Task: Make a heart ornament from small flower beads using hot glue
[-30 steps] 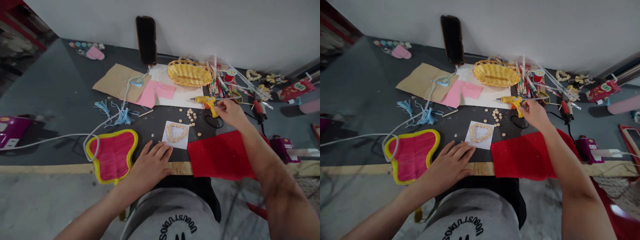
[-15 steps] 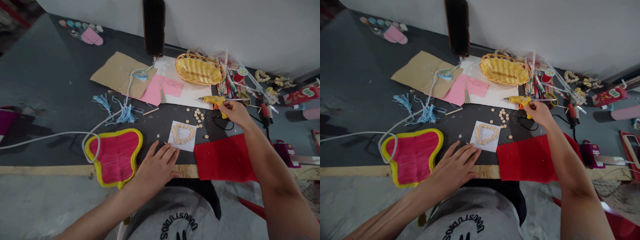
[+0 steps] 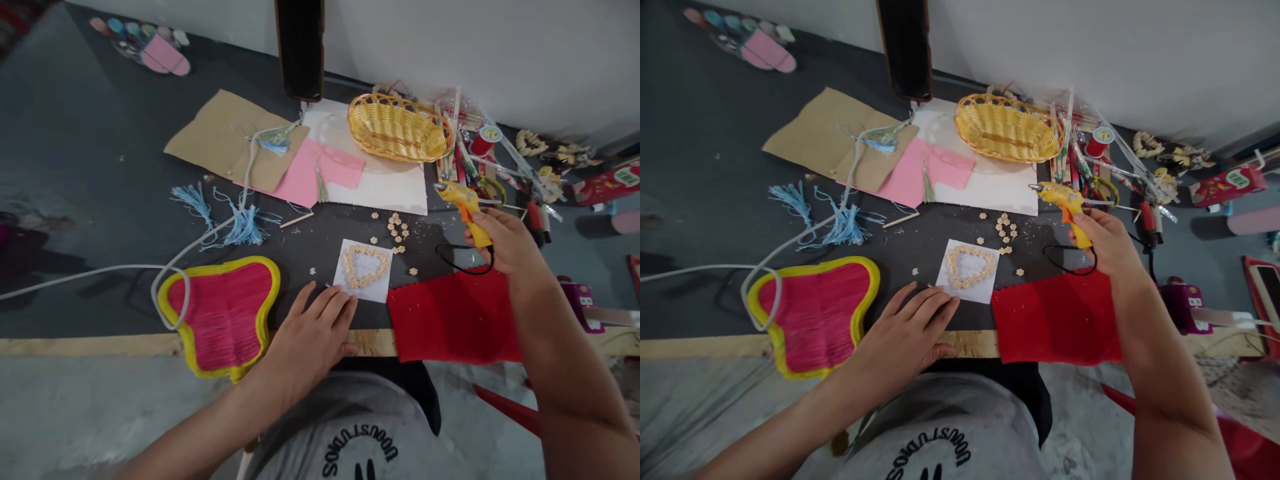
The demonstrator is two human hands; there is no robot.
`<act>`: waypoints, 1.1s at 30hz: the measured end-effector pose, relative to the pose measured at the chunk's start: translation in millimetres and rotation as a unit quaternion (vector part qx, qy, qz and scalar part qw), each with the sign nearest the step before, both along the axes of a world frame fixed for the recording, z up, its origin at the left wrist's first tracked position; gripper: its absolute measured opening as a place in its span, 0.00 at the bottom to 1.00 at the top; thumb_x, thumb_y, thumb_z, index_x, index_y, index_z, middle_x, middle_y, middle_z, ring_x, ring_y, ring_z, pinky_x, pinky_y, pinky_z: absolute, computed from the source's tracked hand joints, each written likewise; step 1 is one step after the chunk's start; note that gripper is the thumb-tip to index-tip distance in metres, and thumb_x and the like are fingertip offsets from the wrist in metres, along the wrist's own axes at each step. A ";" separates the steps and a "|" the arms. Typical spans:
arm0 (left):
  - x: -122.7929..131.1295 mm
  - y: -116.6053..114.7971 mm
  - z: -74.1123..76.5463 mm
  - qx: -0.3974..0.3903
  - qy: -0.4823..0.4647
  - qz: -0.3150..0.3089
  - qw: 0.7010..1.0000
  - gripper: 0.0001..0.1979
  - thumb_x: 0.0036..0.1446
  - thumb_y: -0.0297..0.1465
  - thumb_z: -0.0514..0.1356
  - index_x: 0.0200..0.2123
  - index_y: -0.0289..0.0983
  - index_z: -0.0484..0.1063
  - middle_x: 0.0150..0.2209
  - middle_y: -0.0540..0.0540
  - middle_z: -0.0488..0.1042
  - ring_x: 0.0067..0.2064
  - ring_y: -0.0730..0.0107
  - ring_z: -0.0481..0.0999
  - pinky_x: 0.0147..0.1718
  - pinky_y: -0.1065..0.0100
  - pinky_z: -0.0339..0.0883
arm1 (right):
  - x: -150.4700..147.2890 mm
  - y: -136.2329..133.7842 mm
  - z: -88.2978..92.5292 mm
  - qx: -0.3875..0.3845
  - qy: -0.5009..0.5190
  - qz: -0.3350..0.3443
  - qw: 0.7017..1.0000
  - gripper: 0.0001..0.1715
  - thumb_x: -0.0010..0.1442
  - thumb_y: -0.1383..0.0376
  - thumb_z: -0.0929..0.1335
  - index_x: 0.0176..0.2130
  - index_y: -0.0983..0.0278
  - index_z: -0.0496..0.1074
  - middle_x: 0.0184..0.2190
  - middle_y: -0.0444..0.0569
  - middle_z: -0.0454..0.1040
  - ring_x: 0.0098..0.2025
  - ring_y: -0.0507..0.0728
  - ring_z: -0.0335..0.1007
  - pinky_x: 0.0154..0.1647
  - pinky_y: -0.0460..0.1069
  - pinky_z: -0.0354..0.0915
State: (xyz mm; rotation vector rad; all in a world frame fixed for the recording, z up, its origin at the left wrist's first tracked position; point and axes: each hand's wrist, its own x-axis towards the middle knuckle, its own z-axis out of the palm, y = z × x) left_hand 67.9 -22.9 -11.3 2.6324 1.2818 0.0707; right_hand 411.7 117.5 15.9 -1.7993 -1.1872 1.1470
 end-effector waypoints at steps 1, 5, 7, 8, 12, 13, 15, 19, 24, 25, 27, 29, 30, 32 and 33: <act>0.1 0.0 0.5 0.001 -0.002 0.000 1.000 0.31 0.57 0.46 0.66 0.59 0.35 0.70 0.57 0.38 0.73 0.59 0.51 0.70 0.62 0.45 0.59 | -0.9 -0.2 -1.9 -0.001 -0.002 0.001 1.000 0.20 0.50 0.49 0.74 0.36 0.59 0.74 0.22 0.42 0.72 0.19 0.48 0.63 0.15 0.43 0.52; -0.5 -0.5 0.0 0.002 -0.002 0.002 1.000 0.30 0.57 0.45 0.66 0.58 0.36 0.70 0.56 0.39 0.73 0.59 0.52 0.70 0.62 0.45 0.58 | -6.8 5.3 -14.2 0.028 -0.022 0.016 0.999 0.17 0.51 0.52 0.75 0.36 0.60 0.76 0.25 0.42 0.74 0.23 0.48 0.65 0.21 0.43 0.59; -1.1 -0.8 -1.6 0.005 0.001 -0.003 1.000 0.30 0.58 0.45 0.65 0.59 0.35 0.70 0.57 0.39 0.73 0.59 0.52 0.70 0.62 0.45 0.58 | -9.8 10.2 -19.9 0.055 -0.043 0.026 0.997 0.14 0.53 0.54 0.75 0.36 0.60 0.77 0.28 0.42 0.75 0.27 0.48 0.66 0.26 0.43 0.61; -1.3 -0.8 -2.3 0.006 0.003 -0.006 1.000 0.31 0.58 0.46 0.65 0.59 0.35 0.69 0.57 0.39 0.73 0.59 0.52 0.70 0.62 0.44 0.58 | -11.2 12.4 -21.7 0.066 -0.051 0.028 0.996 0.13 0.53 0.55 0.74 0.37 0.60 0.77 0.29 0.42 0.75 0.27 0.47 0.66 0.27 0.42 0.62; -2.4 0.4 -2.1 -0.002 0.003 -0.003 1.000 0.28 0.59 0.44 0.64 0.59 0.38 0.69 0.57 0.40 0.73 0.59 0.53 0.70 0.63 0.45 0.57 | -14.2 15.5 -20.2 0.045 -0.008 0.003 0.999 0.12 0.54 0.57 0.75 0.35 0.62 0.76 0.25 0.41 0.72 0.24 0.46 0.63 0.22 0.42 0.58; -2.7 0.9 -1.5 -0.004 0.003 -0.003 1.000 0.28 0.59 0.44 0.64 0.59 0.38 0.70 0.57 0.41 0.73 0.60 0.53 0.70 0.63 0.46 0.57 | -14.3 14.5 -18.2 0.027 0.012 -0.001 1.000 0.12 0.55 0.57 0.74 0.36 0.62 0.75 0.24 0.42 0.72 0.23 0.47 0.63 0.20 0.42 0.56; -3.7 1.7 -0.5 -0.005 0.002 -0.006 1.000 0.27 0.59 0.44 0.64 0.59 0.39 0.70 0.57 0.41 0.73 0.60 0.53 0.70 0.63 0.46 0.57 | -14.2 10.9 -13.5 -0.001 0.044 0.000 0.999 0.14 0.55 0.55 0.74 0.37 0.62 0.74 0.22 0.42 0.71 0.21 0.47 0.63 0.17 0.42 0.54; -5.5 2.9 -0.7 -0.004 -0.001 -0.015 1.000 0.29 0.59 0.46 0.64 0.59 0.39 0.69 0.57 0.41 0.74 0.59 0.54 0.70 0.62 0.46 0.57 | -16.3 -0.1 -3.6 -0.022 0.091 0.007 0.996 0.18 0.50 0.55 0.75 0.38 0.61 0.72 0.23 0.42 0.71 0.23 0.49 0.66 0.18 0.42 0.58; -7.6 5.0 -1.8 -0.006 0.004 -0.026 1.000 0.30 0.59 0.47 0.64 0.59 0.38 0.69 0.57 0.42 0.74 0.59 0.54 0.70 0.63 0.46 0.57 | -27.9 -20.1 13.5 -0.020 0.132 0.010 0.991 0.21 0.45 0.60 0.75 0.40 0.63 0.73 0.27 0.46 0.75 0.24 0.49 0.67 0.21 0.43 0.64; -8.0 5.5 -2.1 -0.008 0.007 -0.028 1.000 0.29 0.59 0.47 0.63 0.59 0.38 0.69 0.56 0.42 0.74 0.59 0.55 0.69 0.63 0.47 0.57 | -30.9 -24.9 16.9 -0.020 0.133 0.019 0.991 0.20 0.45 0.61 0.75 0.40 0.64 0.74 0.28 0.47 0.76 0.24 0.50 0.67 0.20 0.44 0.63; -8.6 6.3 -2.6 -0.010 0.009 -0.033 0.999 0.28 0.60 0.46 0.63 0.59 0.38 0.69 0.56 0.42 0.74 0.59 0.55 0.69 0.62 0.48 0.57 | -36.5 -34.3 21.7 -0.008 0.141 0.043 0.989 0.18 0.45 0.62 0.75 0.38 0.64 0.75 0.27 0.47 0.75 0.23 0.50 0.66 0.18 0.44 0.61; -8.6 6.8 -2.7 -0.009 0.008 -0.035 0.999 0.28 0.60 0.46 0.62 0.59 0.38 0.69 0.56 0.43 0.74 0.59 0.55 0.70 0.62 0.48 0.58 | -41.6 -42.7 22.7 -0.007 0.161 0.071 0.984 0.14 0.47 0.62 0.74 0.36 0.63 0.75 0.23 0.45 0.73 0.22 0.50 0.63 0.16 0.44 0.59; -8.5 7.1 -2.3 -0.007 0.006 -0.035 0.999 0.27 0.60 0.46 0.62 0.58 0.38 0.70 0.55 0.43 0.74 0.59 0.55 0.70 0.62 0.48 0.59 | -43.9 -46.3 22.0 -0.012 0.173 0.086 0.981 0.13 0.49 0.61 0.74 0.36 0.63 0.75 0.22 0.44 0.72 0.20 0.50 0.62 0.16 0.44 0.58; -8.8 8.0 -0.2 -0.006 -0.001 -0.036 0.999 0.26 0.60 0.44 0.63 0.57 0.38 0.70 0.54 0.42 0.75 0.58 0.55 0.71 0.61 0.48 0.60 | -48.9 -51.9 19.5 -0.019 0.194 0.106 0.975 0.12 0.51 0.60 0.73 0.36 0.63 0.75 0.22 0.44 0.73 0.19 0.49 0.61 0.16 0.45 0.58; -9.5 8.9 1.6 -0.006 -0.007 -0.038 0.999 0.24 0.61 0.43 0.63 0.56 0.37 0.71 0.54 0.42 0.75 0.57 0.55 0.71 0.61 0.48 0.61 | -51.7 -54.1 18.4 -0.020 0.205 0.109 0.972 0.12 0.53 0.59 0.73 0.37 0.63 0.74 0.23 0.45 0.74 0.19 0.49 0.62 0.17 0.45 0.58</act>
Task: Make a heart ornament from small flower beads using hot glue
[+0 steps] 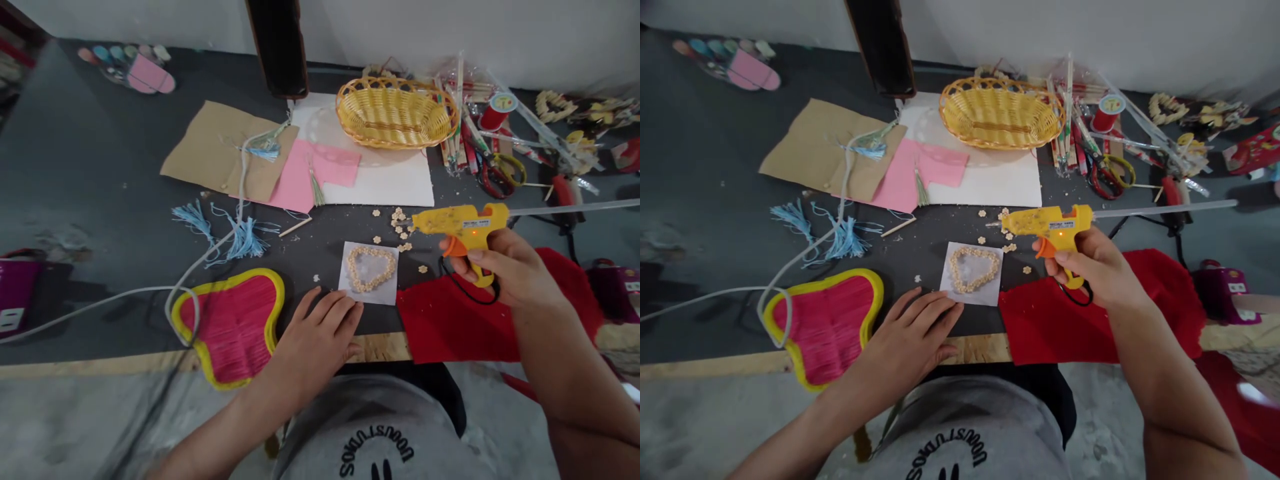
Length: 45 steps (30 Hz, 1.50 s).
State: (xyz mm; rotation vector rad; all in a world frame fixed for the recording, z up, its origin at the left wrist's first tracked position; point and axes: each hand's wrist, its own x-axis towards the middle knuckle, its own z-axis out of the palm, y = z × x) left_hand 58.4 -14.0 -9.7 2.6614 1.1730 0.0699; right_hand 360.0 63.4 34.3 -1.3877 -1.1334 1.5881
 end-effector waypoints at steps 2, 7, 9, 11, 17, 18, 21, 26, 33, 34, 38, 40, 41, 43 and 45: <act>-3.2 3.5 4.8 0.005 -0.024 -0.007 1.000 0.19 0.63 0.38 0.61 0.55 0.37 0.71 0.52 0.42 0.76 0.56 0.56 0.73 0.60 0.47 0.61 | -6.2 -3.1 -1.2 0.003 0.021 0.008 1.000 0.13 0.56 0.58 0.73 0.38 0.63 0.74 0.25 0.46 0.75 0.20 0.49 0.63 0.18 0.45 0.59; -18.3 27.1 20.0 0.070 -0.095 -0.002 0.993 0.11 0.66 0.25 0.55 0.48 0.38 0.74 0.41 0.45 0.77 0.44 0.63 0.76 0.52 0.55 0.68 | -18.7 -6.1 -3.4 0.032 0.049 0.091 0.994 0.15 0.63 0.55 0.69 0.41 0.63 0.75 0.25 0.45 0.74 0.21 0.50 0.66 0.19 0.45 0.62; -22.7 41.1 25.6 0.096 -0.103 0.031 0.989 0.09 0.65 0.24 0.55 0.43 0.38 0.75 0.37 0.46 0.76 0.39 0.64 0.75 0.42 0.59 0.70 | -20.7 -6.3 -7.5 0.031 0.055 0.100 0.993 0.16 0.62 0.54 0.69 0.42 0.63 0.73 0.24 0.45 0.74 0.21 0.50 0.66 0.18 0.45 0.63; -24.2 55.3 29.6 0.099 -0.104 0.053 0.988 0.08 0.65 0.24 0.56 0.40 0.38 0.75 0.35 0.47 0.75 0.37 0.65 0.74 0.39 0.62 0.70 | -21.6 -6.3 -12.8 0.019 0.059 0.097 0.993 0.17 0.61 0.52 0.70 0.43 0.62 0.73 0.24 0.44 0.74 0.21 0.50 0.66 0.18 0.44 0.63; -16.1 82.8 25.1 0.085 -0.108 0.065 0.988 0.05 0.66 0.28 0.57 0.40 0.38 0.73 0.36 0.47 0.75 0.40 0.67 0.75 0.43 0.64 0.69 | -19.7 -6.3 -21.5 -0.002 0.049 0.103 0.993 0.18 0.62 0.50 0.70 0.43 0.60 0.73 0.24 0.44 0.74 0.21 0.49 0.67 0.18 0.43 0.64; -14.7 84.6 22.3 0.078 -0.108 0.060 0.989 0.05 0.66 0.29 0.56 0.40 0.38 0.73 0.36 0.47 0.75 0.40 0.67 0.75 0.43 0.65 0.70 | -18.5 -6.3 -22.5 0.001 0.052 0.103 0.993 0.17 0.62 0.50 0.70 0.43 0.60 0.73 0.24 0.44 0.74 0.21 0.49 0.68 0.18 0.43 0.64; -13.0 86.9 13.1 0.052 -0.112 0.052 0.991 0.06 0.67 0.29 0.56 0.39 0.38 0.73 0.35 0.47 0.75 0.39 0.68 0.75 0.41 0.66 0.70 | -13.4 -6.2 -27.1 -0.009 0.056 0.093 0.994 0.16 0.63 0.52 0.69 0.43 0.60 0.73 0.25 0.43 0.74 0.22 0.49 0.69 0.19 0.44 0.66; -14.7 87.3 7.1 0.012 -0.117 0.077 0.990 0.05 0.66 0.30 0.57 0.38 0.38 0.74 0.35 0.47 0.76 0.39 0.68 0.76 0.41 0.66 0.70 | -8.9 -5.2 -33.8 -0.034 0.060 0.084 0.994 0.15 0.64 0.52 0.69 0.44 0.58 0.73 0.26 0.43 0.74 0.22 0.50 0.70 0.20 0.44 0.67; -6.5 72.2 16.0 -0.058 -0.106 0.130 0.984 0.08 0.66 0.33 0.56 0.39 0.38 0.74 0.38 0.45 0.75 0.41 0.64 0.75 0.42 0.61 0.70 | -10.4 -6.1 -29.5 -0.023 0.051 0.059 0.997 0.14 0.63 0.51 0.69 0.42 0.58 0.72 0.26 0.44 0.73 0.22 0.50 0.68 0.19 0.46 0.67; -4.1 68.0 16.1 -0.062 -0.104 0.145 0.982 0.08 0.66 0.34 0.56 0.40 0.37 0.74 0.38 0.45 0.75 0.41 0.63 0.75 0.43 0.61 0.70 | -10.4 -6.4 -28.5 -0.020 0.053 0.053 0.997 0.14 0.63 0.51 0.69 0.41 0.58 0.72 0.26 0.44 0.74 0.22 0.51 0.68 0.19 0.46 0.68; 6.9 54.0 14.5 -0.040 -0.058 0.218 0.973 0.12 0.66 0.39 0.57 0.43 0.36 0.73 0.41 0.42 0.74 0.44 0.59 0.73 0.45 0.56 0.69 | -11.1 -8.5 -26.0 0.000 0.048 0.040 0.998 0.13 0.64 0.51 0.68 0.42 0.57 0.72 0.26 0.44 0.73 0.22 0.51 0.68 0.20 0.46 0.67; 13.7 51.0 14.6 -0.038 -0.040 0.255 0.965 0.13 0.65 0.40 0.58 0.43 0.36 0.72 0.42 0.41 0.73 0.45 0.57 0.73 0.46 0.55 0.70 | -11.8 -11.4 -26.8 0.018 0.019 0.050 0.998 0.13 0.65 0.51 0.67 0.41 0.57 0.73 0.26 0.44 0.73 0.21 0.50 0.67 0.19 0.46 0.66; 17.6 50.6 15.1 -0.040 -0.035 0.274 0.960 0.13 0.64 0.40 0.59 0.44 0.36 0.72 0.43 0.41 0.72 0.45 0.57 0.73 0.47 0.55 0.70 | -12.0 -13.4 -27.8 0.028 -0.004 0.059 0.998 0.14 0.65 0.51 0.66 0.40 0.57 0.74 0.26 0.45 0.74 0.21 0.51 0.68 0.19 0.46 0.66; 25.8 51.6 16.3 -0.045 -0.029 0.306 0.950 0.13 0.62 0.40 0.61 0.43 0.36 0.72 0.44 0.41 0.71 0.48 0.56 0.72 0.49 0.53 0.70 | -11.9 -18.0 -30.6 0.043 -0.063 0.082 0.994 0.15 0.65 0.52 0.66 0.35 0.58 0.74 0.27 0.47 0.75 0.23 0.52 0.69 0.21 0.48 0.67; 33.9 54.0 17.0 -0.050 -0.026 0.333 0.941 0.12 0.60 0.38 0.63 0.42 0.36 0.72 0.45 0.41 0.70 0.49 0.54 0.71 0.50 0.51 0.70 | -11.3 -21.8 -33.2 0.057 -0.120 0.096 0.987 0.15 0.65 0.52 0.66 0.34 0.58 0.75 0.27 0.48 0.75 0.28 0.56 0.73 0.26 0.50 0.71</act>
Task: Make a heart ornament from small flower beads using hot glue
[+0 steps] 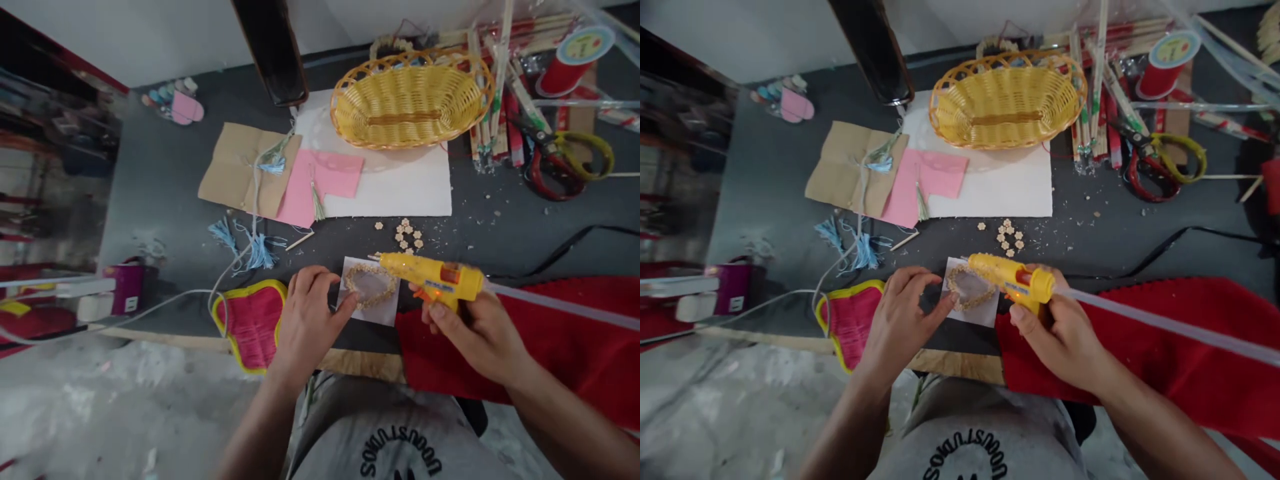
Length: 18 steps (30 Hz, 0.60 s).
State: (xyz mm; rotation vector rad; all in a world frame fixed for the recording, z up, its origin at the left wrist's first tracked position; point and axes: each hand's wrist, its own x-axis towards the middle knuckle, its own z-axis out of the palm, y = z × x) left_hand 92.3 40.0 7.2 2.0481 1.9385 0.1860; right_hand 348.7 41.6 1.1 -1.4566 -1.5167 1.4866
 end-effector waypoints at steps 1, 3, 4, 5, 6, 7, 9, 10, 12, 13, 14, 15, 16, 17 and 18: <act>3.8 1.4 -0.1 -0.001 0.001 0.011 1.000 0.11 0.58 0.36 0.64 0.42 0.36 0.72 0.45 0.41 0.70 0.49 0.54 0.71 0.51 0.51 0.70 | 0.4 -1.1 -0.9 0.013 -0.021 0.002 1.000 0.15 0.64 0.52 0.67 0.34 0.58 0.75 0.27 0.48 0.74 0.31 0.58 0.74 0.30 0.52 0.72; 10.1 3.8 -1.1 0.002 0.004 0.028 1.000 0.10 0.57 0.34 0.65 0.40 0.37 0.72 0.45 0.41 0.70 0.50 0.54 0.71 0.51 0.50 0.70 | 1.3 -1.3 -1.7 0.032 -0.046 0.006 0.998 0.13 0.64 0.52 0.67 0.37 0.56 0.76 0.27 0.49 0.74 0.34 0.60 0.75 0.36 0.55 0.74; 12.6 4.6 -1.8 0.005 0.005 0.034 0.999 0.09 0.57 0.33 0.65 0.39 0.37 0.72 0.45 0.41 0.70 0.50 0.54 0.71 0.51 0.50 0.70 | 1.8 -0.4 -1.5 0.035 -0.048 0.009 0.998 0.13 0.64 0.52 0.67 0.39 0.56 0.76 0.27 0.48 0.74 0.34 0.61 0.75 0.38 0.56 0.74; 14.6 5.1 -2.4 0.008 0.007 0.040 0.999 0.08 0.56 0.33 0.65 0.38 0.37 0.72 0.45 0.42 0.70 0.50 0.54 0.71 0.52 0.51 0.70 | 2.4 0.9 -1.0 0.032 -0.047 0.012 0.998 0.13 0.64 0.53 0.66 0.40 0.56 0.76 0.27 0.48 0.74 0.33 0.60 0.75 0.38 0.56 0.74; 16.3 5.4 -3.0 0.010 0.010 0.045 0.999 0.07 0.56 0.32 0.65 0.37 0.37 0.72 0.45 0.42 0.69 0.50 0.54 0.71 0.52 0.51 0.70 | 2.9 2.6 -0.3 0.026 -0.043 0.013 0.999 0.13 0.65 0.53 0.66 0.41 0.56 0.75 0.26 0.47 0.74 0.30 0.59 0.74 0.37 0.56 0.73; 17.7 5.3 -3.4 0.012 0.014 0.049 0.999 0.07 0.56 0.32 0.65 0.36 0.38 0.71 0.45 0.42 0.69 0.50 0.54 0.71 0.52 0.51 0.70 | 3.4 4.5 0.7 0.018 -0.039 0.017 0.999 0.13 0.65 0.53 0.65 0.42 0.56 0.75 0.26 0.46 0.74 0.28 0.58 0.73 0.36 0.56 0.73; 19.7 4.9 -3.6 0.015 0.023 0.055 0.998 0.06 0.56 0.32 0.65 0.35 0.38 0.71 0.45 0.42 0.69 0.50 0.54 0.70 0.51 0.51 0.71 | 4.2 8.5 2.9 0.012 -0.035 0.024 0.999 0.12 0.66 0.54 0.65 0.39 0.56 0.74 0.25 0.46 0.74 0.26 0.57 0.72 0.35 0.56 0.72; 20.4 4.5 -3.6 0.015 0.027 0.056 0.998 0.06 0.56 0.32 0.65 0.35 0.38 0.71 0.45 0.42 0.69 0.50 0.54 0.70 0.51 0.51 0.71 | 4.3 10.2 4.0 0.016 -0.035 0.027 0.999 0.13 0.66 0.54 0.64 0.37 0.56 0.74 0.25 0.46 0.74 0.26 0.57 0.72 0.34 0.56 0.71; 21.2 4.0 -3.4 0.013 0.033 0.058 0.998 0.07 0.56 0.33 0.65 0.35 0.38 0.72 0.46 0.41 0.68 0.51 0.53 0.70 0.51 0.51 0.71 | 4.0 12.5 5.8 0.028 -0.037 0.032 0.998 0.13 0.66 0.54 0.64 0.34 0.56 0.74 0.24 0.46 0.74 0.28 0.58 0.72 0.34 0.56 0.71; 21.4 3.9 -3.3 0.011 0.035 0.060 0.998 0.07 0.56 0.33 0.65 0.35 0.38 0.72 0.46 0.41 0.68 0.51 0.53 0.70 0.51 0.51 0.71 | 3.8 12.8 6.2 0.031 -0.039 0.033 0.998 0.14 0.66 0.54 0.64 0.33 0.55 0.73 0.24 0.46 0.74 0.28 0.59 0.73 0.33 0.56 0.70; 21.4 3.8 -3.3 0.008 0.037 0.061 0.997 0.07 0.56 0.33 0.65 0.34 0.37 0.72 0.46 0.41 0.68 0.51 0.53 0.70 0.51 0.51 0.71 | 3.6 12.6 6.1 0.032 -0.041 0.030 0.998 0.13 0.66 0.54 0.64 0.33 0.55 0.73 0.24 0.46 0.74 0.28 0.59 0.73 0.33 0.56 0.70; 21.3 3.9 -3.3 0.006 0.038 0.063 0.997 0.07 0.56 0.33 0.65 0.34 0.37 0.72 0.46 0.41 0.69 0.51 0.53 0.70 0.51 0.51 0.71 | 3.5 11.8 5.7 0.030 -0.043 0.029 0.998 0.12 0.66 0.55 0.64 0.34 0.55 0.73 0.24 0.46 0.74 0.28 0.59 0.73 0.33 0.56 0.71; 21.3 4.0 -3.3 0.004 0.039 0.064 0.997 0.06 0.56 0.33 0.65 0.34 0.37 0.72 0.46 0.41 0.69 0.51 0.53 0.70 0.51 0.51 0.71 | 3.5 10.5 4.7 0.027 -0.045 0.027 0.998 0.12 0.66 0.54 0.64 0.35 0.55 0.74 0.25 0.46 0.74 0.28 0.59 0.73 0.33 0.56 0.71; 21.2 4.1 -3.3 0.004 0.039 0.064 0.997 0.06 0.56 0.33 0.65 0.34 0.37 0.72 0.46 0.41 0.69 0.51 0.53 0.70 0.51 0.51 0.71 | 3.8 8.9 3.3 0.023 -0.046 0.024 0.998 0.11 0.65 0.54 0.65 0.35 0.55 0.74 0.25 0.47 0.74 0.28 0.59 0.73 0.33 0.57 0.71; 21.2 4.3 -3.2 0.004 0.039 0.063 0.997 0.06 0.57 0.33 0.64 0.33 0.37 0.72 0.46 0.41 0.69 0.51 0.54 0.70 0.51 0.52 0.70 | 4.2 7.0 1.6 0.017 -0.047 0.021 0.999 0.11 0.65 0.54 0.65 0.36 0.55 0.74 0.25 0.47 0.74 0.28 0.59 0.73 0.32 0.57 0.71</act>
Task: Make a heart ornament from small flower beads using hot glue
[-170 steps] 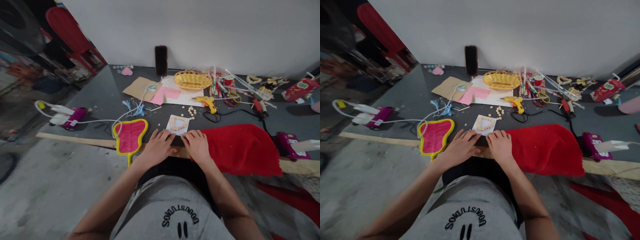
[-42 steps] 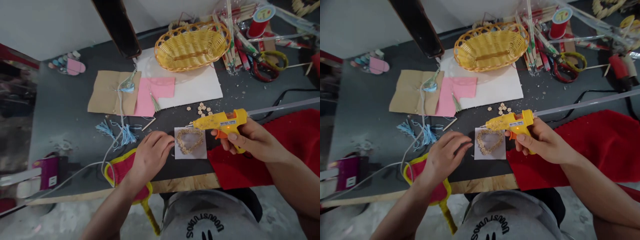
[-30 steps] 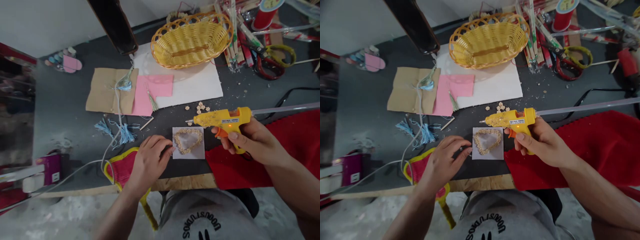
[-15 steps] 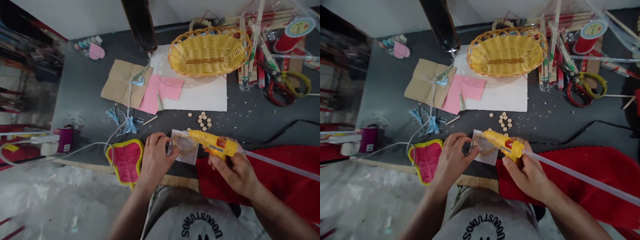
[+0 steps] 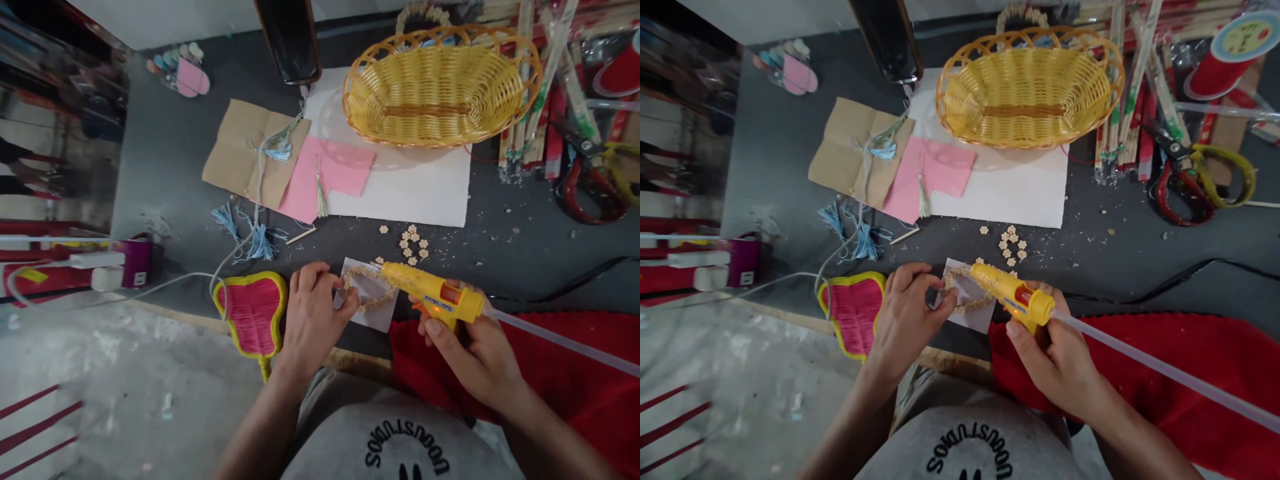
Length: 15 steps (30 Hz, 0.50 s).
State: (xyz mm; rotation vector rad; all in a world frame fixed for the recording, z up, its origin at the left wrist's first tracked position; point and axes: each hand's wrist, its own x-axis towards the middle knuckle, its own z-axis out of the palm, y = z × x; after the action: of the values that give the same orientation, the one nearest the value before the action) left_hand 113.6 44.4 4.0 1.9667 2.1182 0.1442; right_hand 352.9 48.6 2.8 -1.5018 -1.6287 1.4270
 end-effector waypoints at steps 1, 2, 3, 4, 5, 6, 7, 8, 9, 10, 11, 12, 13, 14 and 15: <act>0.1 0.2 0.1 0.001 0.000 0.000 1.000 0.05 0.57 0.33 0.64 0.33 0.38 0.72 0.46 0.41 0.69 0.51 0.54 0.70 0.51 0.52 0.70 | 0.5 -1.9 -1.8 -0.008 0.000 -0.004 1.000 0.11 0.65 0.54 0.66 0.36 0.55 0.74 0.26 0.47 0.75 0.29 0.60 0.73 0.32 0.57 0.71; 0.3 0.5 0.2 0.002 0.000 0.000 1.000 0.05 0.57 0.33 0.64 0.33 0.38 0.72 0.46 0.41 0.69 0.51 0.54 0.70 0.51 0.52 0.70 | 1.1 -3.8 -3.6 -0.017 0.001 -0.008 1.000 0.10 0.64 0.54 0.66 0.35 0.56 0.73 0.26 0.48 0.75 0.29 0.60 0.74 0.32 0.56 0.71; 0.6 0.7 0.4 0.002 0.000 0.000 1.000 0.05 0.57 0.33 0.63 0.32 0.38 0.72 0.45 0.41 0.69 0.51 0.55 0.70 0.51 0.53 0.70 | 1.6 -5.3 -5.3 -0.026 0.000 -0.010 1.000 0.10 0.64 0.55 0.67 0.35 0.56 0.73 0.26 0.48 0.75 0.29 0.60 0.74 0.33 0.56 0.71; 0.9 0.9 0.5 0.002 0.001 0.000 1.000 0.05 0.58 0.33 0.63 0.32 0.38 0.72 0.45 0.41 0.69 0.51 0.55 0.70 0.52 0.53 0.69 | 1.9 -6.4 -6.6 -0.033 0.000 -0.010 0.999 0.10 0.64 0.55 0.67 0.35 0.56 0.73 0.26 0.47 0.75 0.28 0.59 0.74 0.33 0.56 0.72; 1.2 1.0 0.5 0.000 0.001 0.001 1.000 0.05 0.58 0.32 0.63 0.32 0.37 0.72 0.45 0.41 0.69 0.51 0.55 0.70 0.52 0.53 0.69 | 2.1 -7.0 -7.5 -0.037 -0.002 -0.009 0.999 0.10 0.64 0.55 0.67 0.34 0.56 0.73 0.26 0.47 0.75 0.28 0.59 0.73 0.34 0.56 0.72; 1.5 1.1 0.6 -0.001 0.001 0.000 1.000 0.05 0.58 0.32 0.63 0.32 0.37 0.73 0.45 0.40 0.69 0.51 0.54 0.70 0.52 0.53 0.69 | 2.1 -7.1 -8.0 -0.035 -0.004 -0.006 0.999 0.10 0.64 0.55 0.67 0.34 0.56 0.73 0.26 0.47 0.74 0.28 0.59 0.73 0.35 0.56 0.72; 1.8 1.2 0.5 -0.001 0.002 -0.002 1.000 0.05 0.58 0.32 0.62 0.32 0.36 0.73 0.45 0.40 0.69 0.51 0.54 0.70 0.52 0.53 0.69 | 1.9 -6.8 -8.0 -0.030 -0.008 -0.004 1.000 0.11 0.64 0.54 0.66 0.34 0.56 0.73 0.26 0.47 0.74 0.28 0.58 0.73 0.36 0.55 0.72; 1.9 1.1 0.4 0.001 0.002 -0.004 1.000 0.05 0.58 0.31 0.62 0.31 0.36 0.73 0.45 0.40 0.69 0.51 0.54 0.70 0.53 0.52 0.68 | 1.6 -6.1 -7.6 -0.024 -0.013 -0.002 1.000 0.12 0.65 0.54 0.66 0.34 0.57 0.73 0.27 0.47 0.74 0.29 0.58 0.73 0.36 0.55 0.72; 2.1 1.1 0.2 0.005 0.002 -0.005 1.000 0.05 0.58 0.31 0.62 0.31 0.36 0.73 0.45 0.40 0.69 0.51 0.54 0.70 0.52 0.52 0.68 | 1.1 -5.1 -7.0 -0.018 -0.017 -0.001 1.000 0.12 0.65 0.54 0.66 0.35 0.58 0.74 0.27 0.47 0.75 0.29 0.58 0.73 0.36 0.54 0.72; 2.2 0.9 -0.1 0.009 0.001 -0.007 1.000 0.05 0.58 0.30 0.62 0.31 0.36 0.73 0.45 0.39 0.69 0.51 0.53 0.70 0.52 0.52 0.68 | 0.6 -4.1 -6.2 -0.014 -0.022 0.002 1.000 0.13 0.65 0.54 0.65 0.35 0.58 0.74 0.27 0.47 0.75 0.29 0.57 0.73 0.36 0.54 0.72; 2.3 0.8 -0.4 0.013 0.000 -0.008 1.000 0.05 0.58 0.30 0.62 0.31 0.36 0.73 0.45 0.39 0.69 0.51 0.53 0.70 0.52 0.51 0.69 | 0.1 -3.1 -5.4 -0.010 -0.025 0.004 1.000 0.14 0.66 0.54 0.65 0.35 0.59 0.74 0.27 0.47 0.75 0.29 0.57 0.73 0.36 0.53 0.71; 2.4 0.6 -0.7 0.015 -0.002 -0.008 1.000 0.05 0.58 0.30 0.61 0.30 0.36 0.73 0.45 0.39 0.69 0.51 0.53 0.70 0.52 0.51 0.69 | -0.3 -2.2 -4.7 -0.007 -0.027 0.008 1.000 0.14 0.66 0.55 0.65 0.34 0.59 0.73 0.26 0.47 0.75 0.28 0.56 0.72 0.36 0.53 0.71; 2.5 0.4 -1.1 0.016 -0.004 -0.007 1.000 0.04 0.58 0.29 0.61 0.31 0.36 0.73 0.45 0.39 0.70 0.51 0.53 0.70 0.52 0.52 0.69 | -0.8 -1.5 -4.1 -0.003 -0.027 0.012 1.000 0.14 0.66 0.55 0.64 0.34 0.60 0.73 0.26 0.46 0.74 0.28 0.55 0.72 0.37 0.52 0.71; 2.6 0.1 -1.4 0.016 -0.006 -0.005 1.000 0.04 0.58 0.29 0.61 0.31 0.36 0.73 0.46 0.39 0.70 0.51 0.53 0.70 0.52 0.52 0.69 | -1.3 -1.0 -3.7 0.003 -0.026 0.017 1.000 0.14 0.67 0.55 0.64 0.34 0.60 0.73 0.26 0.46 0.74 0.29 0.55 0.72 0.38 0.52 0.71; 2.6 -0.1 -1.8 0.016 -0.008 -0.002 1.000 0.04 0.58 0.29 0.61 0.31 0.36 0.73 0.46 0.39 0.70 0.51 0.53 0.70 0.51 0.52 0.69 | -1.8 -0.7 -3.5 0.010 -0.025 0.020 0.999 0.14 0.67 0.56 0.64 0.34 0.60 0.73 0.26 0.46 0.74 0.30 0.55 0.72 0.40 0.52 0.71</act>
State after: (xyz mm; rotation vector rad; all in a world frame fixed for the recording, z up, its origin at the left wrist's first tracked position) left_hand 116.1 44.2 2.3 1.9804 2.1157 0.1928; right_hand 351.1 48.0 -0.7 -1.5129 -1.7060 1.4012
